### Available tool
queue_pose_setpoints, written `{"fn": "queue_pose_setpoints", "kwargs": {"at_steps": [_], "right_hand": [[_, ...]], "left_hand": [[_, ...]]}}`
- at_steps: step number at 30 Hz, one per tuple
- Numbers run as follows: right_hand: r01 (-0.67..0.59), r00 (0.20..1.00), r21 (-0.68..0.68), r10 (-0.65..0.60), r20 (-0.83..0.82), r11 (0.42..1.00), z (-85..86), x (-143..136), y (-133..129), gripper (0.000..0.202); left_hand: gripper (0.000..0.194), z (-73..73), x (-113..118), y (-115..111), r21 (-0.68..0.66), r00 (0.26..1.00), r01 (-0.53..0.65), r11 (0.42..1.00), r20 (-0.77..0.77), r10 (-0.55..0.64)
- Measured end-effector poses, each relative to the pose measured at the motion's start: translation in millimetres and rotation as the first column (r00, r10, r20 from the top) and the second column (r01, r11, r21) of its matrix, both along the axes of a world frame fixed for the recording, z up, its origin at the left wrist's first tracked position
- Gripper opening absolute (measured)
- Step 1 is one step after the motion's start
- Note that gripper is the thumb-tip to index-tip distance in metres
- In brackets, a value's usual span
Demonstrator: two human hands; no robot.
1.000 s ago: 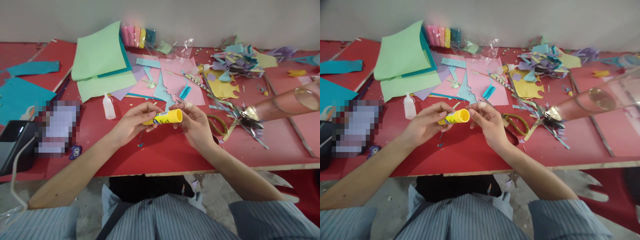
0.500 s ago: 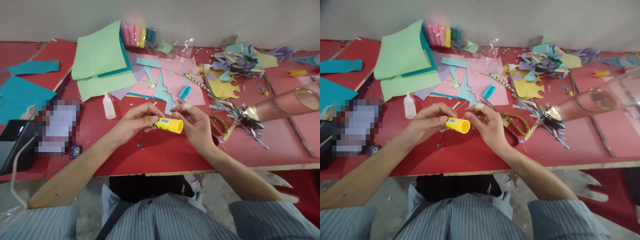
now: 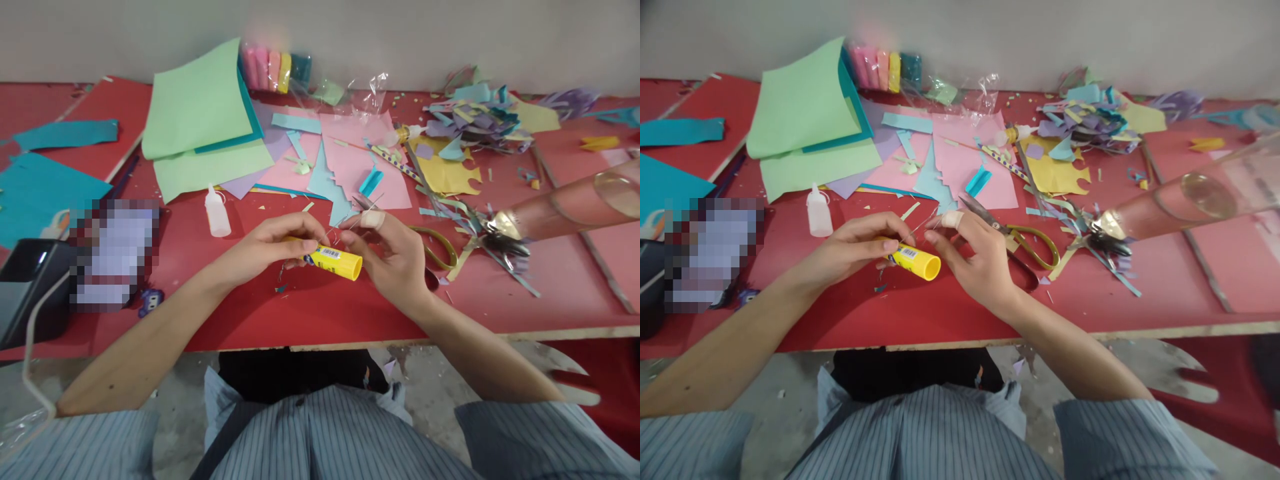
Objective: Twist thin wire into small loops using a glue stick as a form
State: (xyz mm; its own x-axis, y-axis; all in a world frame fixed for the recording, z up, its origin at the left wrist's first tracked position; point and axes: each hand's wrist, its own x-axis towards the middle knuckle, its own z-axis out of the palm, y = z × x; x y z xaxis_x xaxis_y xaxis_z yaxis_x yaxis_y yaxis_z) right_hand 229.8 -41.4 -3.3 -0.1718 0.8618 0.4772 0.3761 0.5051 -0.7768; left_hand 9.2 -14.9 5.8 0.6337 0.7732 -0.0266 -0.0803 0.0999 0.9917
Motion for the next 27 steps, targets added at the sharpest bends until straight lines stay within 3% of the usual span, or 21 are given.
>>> {"fn": "queue_pose_setpoints", "kwargs": {"at_steps": [5, 10, 13, 18, 27], "right_hand": [[-0.022, 0.993, 0.099, 0.011, 0.114, 0.995, -0.8, 2.2, 0.4, 0.005], [-0.018, 0.991, 0.244, -0.015, 0.133, 0.970, -2.0, 3.7, 2.2, 0.014], [-0.071, 0.990, 0.299, 0.030, 0.139, 0.952, -0.9, 4.5, 2.8, 0.024], [-0.178, 0.973, 0.240, 0.134, 0.190, 0.954, 0.3, 6.6, 5.6, 0.018], [-0.149, 0.980, 0.146, 0.127, 0.150, 0.978, -1.7, 6.8, 7.3, 0.003]], "left_hand": [[0.020, 3.1, -0.3, 0.8, -0.029, 0.998, 0.026, 0.999, -0.064, -0.027], [0.022, 2.2, -3.5, 1.7, -0.046, 0.989, 0.086, 0.995, -0.118, -0.091], [0.025, 1.2, -5.4, 1.9, -0.038, 0.982, 0.119, 0.992, -0.146, -0.123], [0.028, 0.8, -5.1, 1.5, -0.038, 0.977, 0.112, 0.993, -0.177, -0.117], [0.027, 0.4, -1.2, 1.7, -0.105, 0.989, 0.040, 0.994, -0.137, -0.054]]}}
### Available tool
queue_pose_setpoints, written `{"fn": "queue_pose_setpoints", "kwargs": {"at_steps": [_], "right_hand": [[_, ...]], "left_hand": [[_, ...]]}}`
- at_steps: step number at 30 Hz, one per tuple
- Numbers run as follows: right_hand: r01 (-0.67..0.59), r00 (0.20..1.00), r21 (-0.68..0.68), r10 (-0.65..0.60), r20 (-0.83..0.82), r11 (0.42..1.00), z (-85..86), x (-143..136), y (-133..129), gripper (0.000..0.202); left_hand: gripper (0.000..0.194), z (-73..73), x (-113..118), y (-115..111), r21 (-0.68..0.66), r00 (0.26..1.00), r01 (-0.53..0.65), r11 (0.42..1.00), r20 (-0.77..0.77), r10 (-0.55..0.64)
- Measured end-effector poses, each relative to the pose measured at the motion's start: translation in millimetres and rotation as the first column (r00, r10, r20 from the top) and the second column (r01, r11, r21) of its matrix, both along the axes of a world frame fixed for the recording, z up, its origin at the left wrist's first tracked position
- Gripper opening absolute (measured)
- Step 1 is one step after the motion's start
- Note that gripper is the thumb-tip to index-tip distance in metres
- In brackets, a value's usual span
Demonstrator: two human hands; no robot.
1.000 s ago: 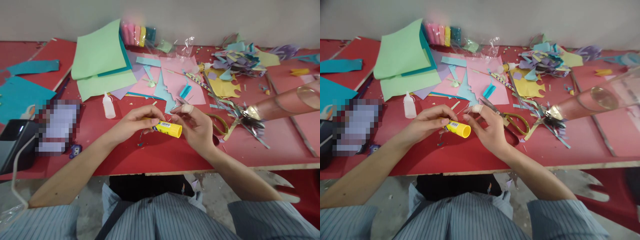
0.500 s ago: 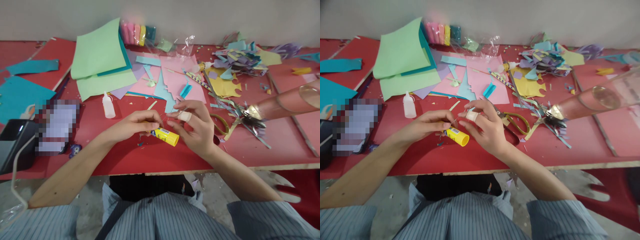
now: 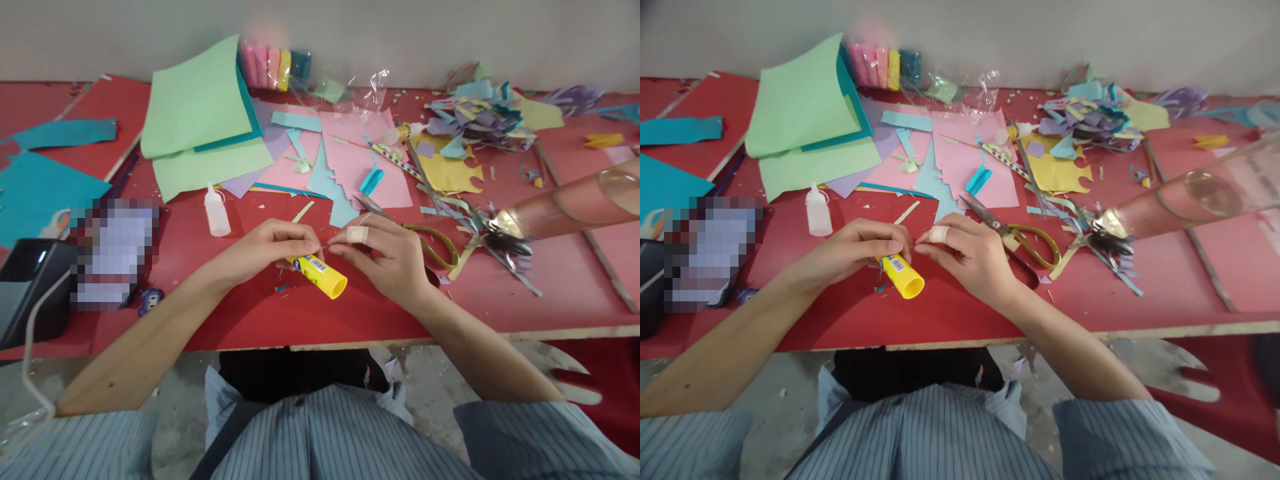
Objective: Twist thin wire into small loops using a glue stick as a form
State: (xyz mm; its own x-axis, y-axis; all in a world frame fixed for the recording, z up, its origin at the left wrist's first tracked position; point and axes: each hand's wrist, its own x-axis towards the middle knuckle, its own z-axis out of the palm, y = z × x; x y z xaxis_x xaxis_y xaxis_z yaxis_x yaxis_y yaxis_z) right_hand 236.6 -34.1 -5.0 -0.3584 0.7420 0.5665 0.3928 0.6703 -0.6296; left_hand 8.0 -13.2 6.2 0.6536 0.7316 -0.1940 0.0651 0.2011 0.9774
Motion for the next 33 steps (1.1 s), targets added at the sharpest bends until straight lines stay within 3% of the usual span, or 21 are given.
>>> {"fn": "queue_pose_setpoints", "kwargs": {"at_steps": [5, 9, 14, 20, 24, 33], "right_hand": [[-0.030, 0.999, -0.019, 0.030, 0.020, 0.999, -1.5, -2, -1, 0.005], [-0.036, 0.998, -0.061, 0.039, 0.046, 0.997, 1.6, -3, -2, 0.009], [0.019, 0.997, -0.226, -0.036, -0.070, 0.974, 4.2, -3, -2, 0.012], [-0.114, 0.934, -0.506, -0.081, -0.347, 0.855, 4.5, -7, -1, 0.021], [-0.155, 0.911, -0.548, -0.096, -0.402, 0.822, 4.6, -8, -1, 0.026], [-0.114, 0.900, -0.597, -0.172, -0.400, 0.794, 6.3, -10, -2, 0.032]], "left_hand": [[0.030, -0.3, 1, -2, -0.024, 1.000, -0.017, 1.000, -0.025, 0.016], [0.036, 2.3, 6, -3, -0.199, 0.997, -0.074, 0.977, -0.040, 0.068], [0.035, 3.8, 8, -3, -0.347, 0.967, -0.099, 0.933, 0.186, 0.172], [0.032, 0.1, 6, -3, -0.384, 0.919, -0.032, 0.923, 0.353, 0.178], [0.034, -1.9, 9, -4, -0.371, 0.918, -0.046, 0.928, 0.351, 0.186], [0.041, -7.8, 15, -6, -0.364, 0.895, -0.153, 0.919, 0.343, 0.285]]}}
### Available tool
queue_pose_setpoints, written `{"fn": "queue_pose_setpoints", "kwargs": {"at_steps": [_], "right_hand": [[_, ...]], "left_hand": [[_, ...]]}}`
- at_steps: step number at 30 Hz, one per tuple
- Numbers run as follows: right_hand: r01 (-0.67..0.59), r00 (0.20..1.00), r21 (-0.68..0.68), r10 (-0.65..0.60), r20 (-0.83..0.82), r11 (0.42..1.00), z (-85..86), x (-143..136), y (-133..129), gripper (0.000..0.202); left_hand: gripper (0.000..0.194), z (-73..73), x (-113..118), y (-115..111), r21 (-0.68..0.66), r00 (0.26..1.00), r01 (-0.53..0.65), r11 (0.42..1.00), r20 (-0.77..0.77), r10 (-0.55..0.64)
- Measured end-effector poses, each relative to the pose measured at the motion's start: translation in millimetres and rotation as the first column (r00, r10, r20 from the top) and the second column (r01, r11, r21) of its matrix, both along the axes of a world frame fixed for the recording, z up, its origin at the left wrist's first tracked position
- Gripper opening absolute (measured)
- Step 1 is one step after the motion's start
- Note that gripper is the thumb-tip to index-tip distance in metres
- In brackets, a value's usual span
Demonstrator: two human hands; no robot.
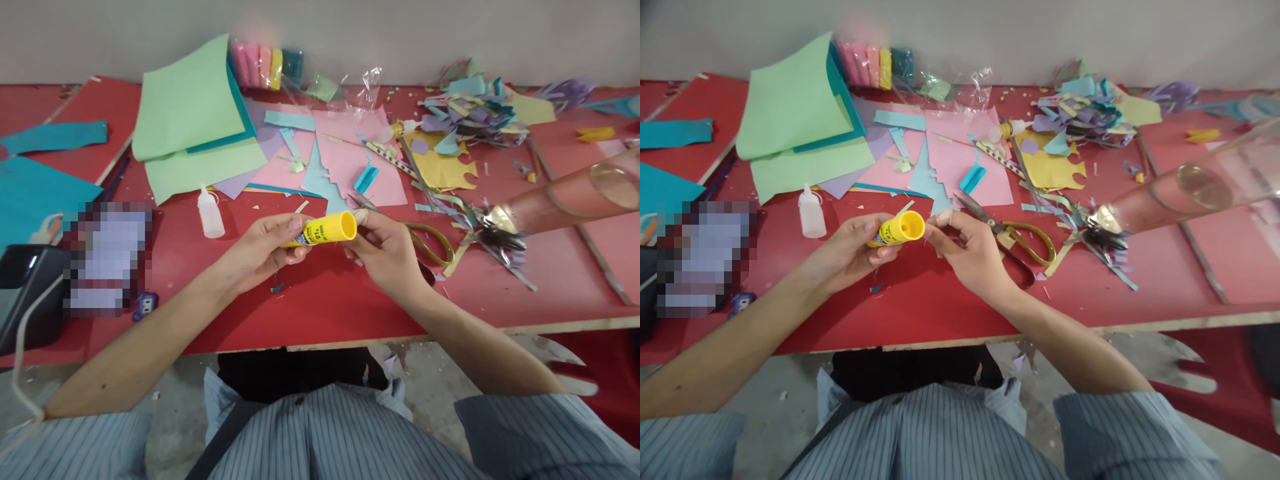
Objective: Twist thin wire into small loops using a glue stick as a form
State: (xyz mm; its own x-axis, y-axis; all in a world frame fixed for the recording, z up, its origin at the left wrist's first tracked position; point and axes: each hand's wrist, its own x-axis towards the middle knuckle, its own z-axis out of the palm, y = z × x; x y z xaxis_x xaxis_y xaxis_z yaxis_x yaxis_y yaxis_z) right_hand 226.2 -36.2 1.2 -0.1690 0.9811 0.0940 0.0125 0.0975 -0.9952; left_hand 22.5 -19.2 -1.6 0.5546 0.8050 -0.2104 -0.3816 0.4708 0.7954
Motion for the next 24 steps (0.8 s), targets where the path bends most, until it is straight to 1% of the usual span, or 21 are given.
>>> {"fn": "queue_pose_setpoints", "kwargs": {"at_steps": [6, 9, 11, 15, 21, 24], "right_hand": [[-0.015, 0.999, -0.010, 0.014, -0.031, 1.000, -2.0, -3.0, -1.3, 0.035], [-0.018, 0.998, -0.022, 0.017, -0.056, 1.000, -3.1, -4.1, -0.8, 0.034], [-0.016, 0.998, -0.027, 0.014, -0.065, 1.000, -2.9, -4.8, -0.5, 0.034], [-0.017, 0.998, -0.008, 0.017, -0.066, 1.000, -3.2, -5.3, -0.5, 0.031], [-0.032, 0.996, -0.005, 0.031, -0.086, 0.999, -6.2, -5.9, -1.9, 0.028], [-0.059, 0.995, -0.008, 0.058, -0.076, 0.998, -4.4, -5.4, -2.4, 0.030]], "left_hand": [[0.043, 0.0, 4.4, -3.0, 0.037, 0.999, -0.050, 0.998, 0.003, 0.050], [0.042, 0.6, 8.1, -4.8, 0.020, 0.993, -0.115, 0.993, 0.030, 0.114], [0.044, 0.7, 9.7, -5.8, 0.008, 0.990, -0.138, 0.990, 0.032, 0.137], [0.050, 0.8, 9.7, -6.2, 0.032, 0.995, -0.095, 0.995, 0.031, 0.094], [0.045, 1.1, 6.4, -5.6, 0.073, 0.999, -0.036, 0.997, 0.040, 0.033], [0.043, 1.3, 4.7, -4.5, 0.087, 0.999, -0.007, 0.996, 0.051, 0.002]]}}
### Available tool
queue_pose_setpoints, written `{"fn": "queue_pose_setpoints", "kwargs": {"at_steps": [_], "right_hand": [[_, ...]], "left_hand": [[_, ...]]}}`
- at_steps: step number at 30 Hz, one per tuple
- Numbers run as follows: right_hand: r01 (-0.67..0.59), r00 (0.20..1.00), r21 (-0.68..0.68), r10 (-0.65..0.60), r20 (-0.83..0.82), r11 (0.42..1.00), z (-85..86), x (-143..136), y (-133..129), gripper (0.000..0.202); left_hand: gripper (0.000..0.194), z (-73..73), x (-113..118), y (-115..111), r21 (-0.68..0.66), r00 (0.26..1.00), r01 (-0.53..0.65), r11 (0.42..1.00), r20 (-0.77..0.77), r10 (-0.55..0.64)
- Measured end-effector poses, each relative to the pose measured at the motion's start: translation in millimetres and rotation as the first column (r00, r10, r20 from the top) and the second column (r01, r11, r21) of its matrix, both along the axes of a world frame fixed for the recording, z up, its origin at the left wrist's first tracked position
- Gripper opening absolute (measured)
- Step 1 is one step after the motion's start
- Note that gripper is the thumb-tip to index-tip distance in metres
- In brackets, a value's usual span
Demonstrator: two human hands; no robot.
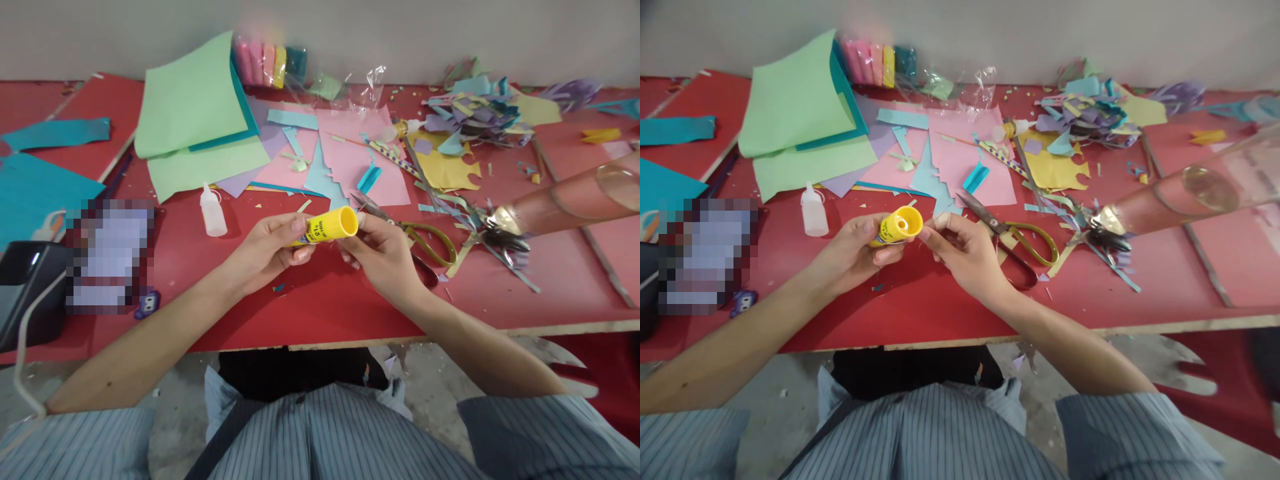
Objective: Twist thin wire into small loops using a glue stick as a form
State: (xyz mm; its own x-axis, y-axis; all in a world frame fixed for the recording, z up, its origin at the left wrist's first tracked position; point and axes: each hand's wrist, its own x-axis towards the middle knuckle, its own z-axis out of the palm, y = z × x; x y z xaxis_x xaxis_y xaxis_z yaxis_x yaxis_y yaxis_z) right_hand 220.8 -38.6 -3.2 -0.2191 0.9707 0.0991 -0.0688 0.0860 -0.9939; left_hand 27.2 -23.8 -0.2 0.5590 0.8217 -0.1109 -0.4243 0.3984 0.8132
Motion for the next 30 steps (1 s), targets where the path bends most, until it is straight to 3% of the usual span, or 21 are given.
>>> {"fn": "queue_pose_setpoints", "kwargs": {"at_steps": [7, 12, 18, 30], "right_hand": [[-0.072, 0.993, 0.134, 0.059, 0.103, 0.988, 5.9, 9, 3, 0.025], [-0.135, 0.976, 0.222, 0.090, 0.200, 0.966, 3.3, 14, 5, 0.024], [-0.261, 0.894, 0.387, 0.071, 0.442, 0.885, 7.1, 20, 5, 0.023], [-0.438, 0.841, 0.492, 0.148, 0.521, 0.753, 8.9, 25, 6, 0.013]], "left_hand": [[0.033, -2.3, -9, 7, -0.025, 0.991, 0.133, 0.991, 0.010, -0.133], [0.032, -3.5, -12, 9, -0.086, 0.986, 0.165, 0.983, -0.016, -0.167], [0.034, -4.9, -13, 10, -0.157, 0.978, 0.191, 0.969, -0.049, -0.201], [0.033, -1.2, -16, 10, -0.142, 0.942, 0.323, 0.936, -0.051, -0.333]]}}
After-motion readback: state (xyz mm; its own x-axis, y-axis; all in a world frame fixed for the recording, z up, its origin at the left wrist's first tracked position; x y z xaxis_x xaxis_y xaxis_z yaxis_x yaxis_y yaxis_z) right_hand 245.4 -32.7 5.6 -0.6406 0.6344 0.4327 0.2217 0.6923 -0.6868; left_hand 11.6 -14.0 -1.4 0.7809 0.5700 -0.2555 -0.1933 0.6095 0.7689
